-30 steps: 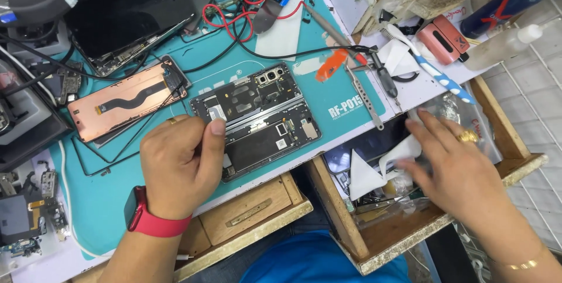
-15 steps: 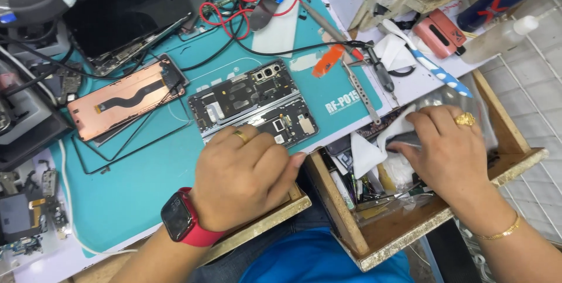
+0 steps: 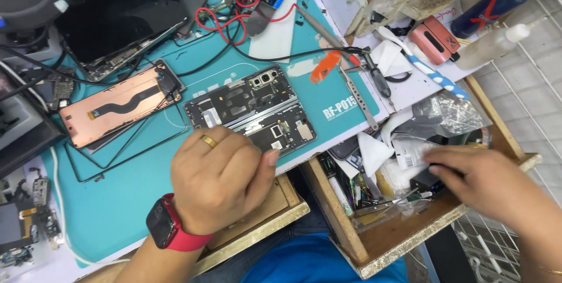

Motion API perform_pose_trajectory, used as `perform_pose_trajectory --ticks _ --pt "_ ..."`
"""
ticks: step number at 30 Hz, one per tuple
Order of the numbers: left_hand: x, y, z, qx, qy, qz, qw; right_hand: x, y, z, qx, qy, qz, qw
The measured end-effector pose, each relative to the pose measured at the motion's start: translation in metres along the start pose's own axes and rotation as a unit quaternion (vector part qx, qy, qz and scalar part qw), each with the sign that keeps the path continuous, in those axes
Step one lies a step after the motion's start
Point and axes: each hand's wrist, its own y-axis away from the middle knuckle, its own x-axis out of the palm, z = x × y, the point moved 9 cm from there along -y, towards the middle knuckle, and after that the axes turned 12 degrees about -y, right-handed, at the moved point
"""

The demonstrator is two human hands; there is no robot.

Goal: Applying adhesive to a smartphone frame and preparing to attach the screen.

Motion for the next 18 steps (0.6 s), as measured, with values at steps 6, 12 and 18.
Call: perform_pose_trajectory --ticks 6,12,18 --pt "-0.036 0.014 0.052 -0.121 -0.105 -0.05 0.986 0.047 -0.02 0.018 0.05 0.319 0.186 0.928" --pt "-0.06 0.028 0.075 -0.178 -0.109 -0.14 0.968 0.061 -0.034 -0.004 -0.027 0.427 0.201 0.881" --pt "-0.06 0.028 0.079 -0.215 -0.063 -0.17 0.96 0.039 0.003 -0.025 -0.262 0.044 0.029 0.964"
